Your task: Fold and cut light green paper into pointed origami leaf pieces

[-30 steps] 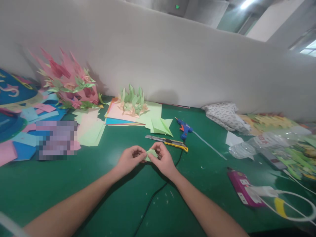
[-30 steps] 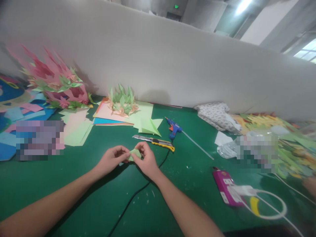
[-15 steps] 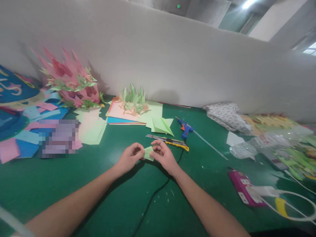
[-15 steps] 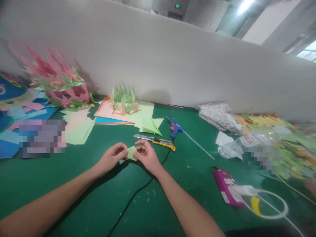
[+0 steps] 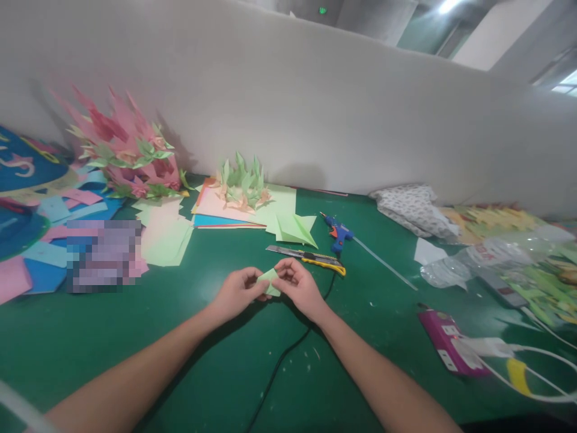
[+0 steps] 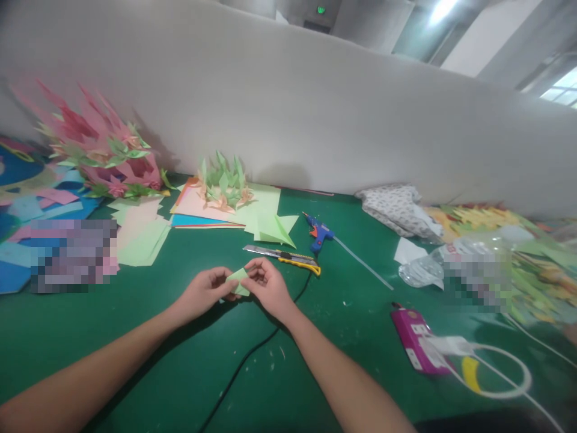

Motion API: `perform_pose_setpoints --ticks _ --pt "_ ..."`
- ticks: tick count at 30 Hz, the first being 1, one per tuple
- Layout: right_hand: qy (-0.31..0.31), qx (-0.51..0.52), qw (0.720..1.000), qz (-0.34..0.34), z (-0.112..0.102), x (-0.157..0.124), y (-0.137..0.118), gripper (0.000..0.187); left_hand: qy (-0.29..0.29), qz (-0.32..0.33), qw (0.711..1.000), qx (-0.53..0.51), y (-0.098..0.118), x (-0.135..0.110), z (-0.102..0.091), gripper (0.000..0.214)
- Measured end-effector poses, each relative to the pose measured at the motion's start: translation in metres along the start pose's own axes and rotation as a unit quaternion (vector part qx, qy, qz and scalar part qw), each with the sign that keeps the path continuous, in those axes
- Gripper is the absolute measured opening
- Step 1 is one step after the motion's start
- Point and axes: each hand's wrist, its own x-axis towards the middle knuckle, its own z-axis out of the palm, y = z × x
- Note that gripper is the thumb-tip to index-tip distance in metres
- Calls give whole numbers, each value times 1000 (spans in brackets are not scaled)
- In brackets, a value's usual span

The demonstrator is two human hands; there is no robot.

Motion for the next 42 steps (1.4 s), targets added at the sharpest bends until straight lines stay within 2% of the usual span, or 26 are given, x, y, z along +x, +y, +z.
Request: perform_pose_setpoints --ticks 9,13,15,17,19,21,26,34,42 --pt "23 -38 999 -30 -1 -1 4 24 -21 -49 992 -115 5 -3 3 31" --pt "29 -86 994 -63 -3 -2 3 13 -10 -60 986 -153 5 -2 3 31" --pt "51 -138 980 -132 -3 -4 0 7 -2 -58 984 -170 5 -2 2 31" --pt "76 -215 950 -211 -2 -7 -4 3 -7 -61 982 -179 5 -1 1 30" --pt "72 -288 917 -265 -2 -10 -6 4 -14 -63 981 -182 5 -1 1 28" --pt "48 -331 898 -285 -1 -11 -8 7 -20 -58 981 -182 5 -2 0 28" --pt "33 -362 890 -277 -1 -10 -6 12 -35 -56 982 -176 7 -2 0 28" --pt "1 -343 909 -237 -3 -11 -5 10 -42 -40 985 -160 5 -2 -1 30" --pt "2 -316 924 -216 -1 -11 -7 10 -38 -41 989 -140 5 -2 3 38"
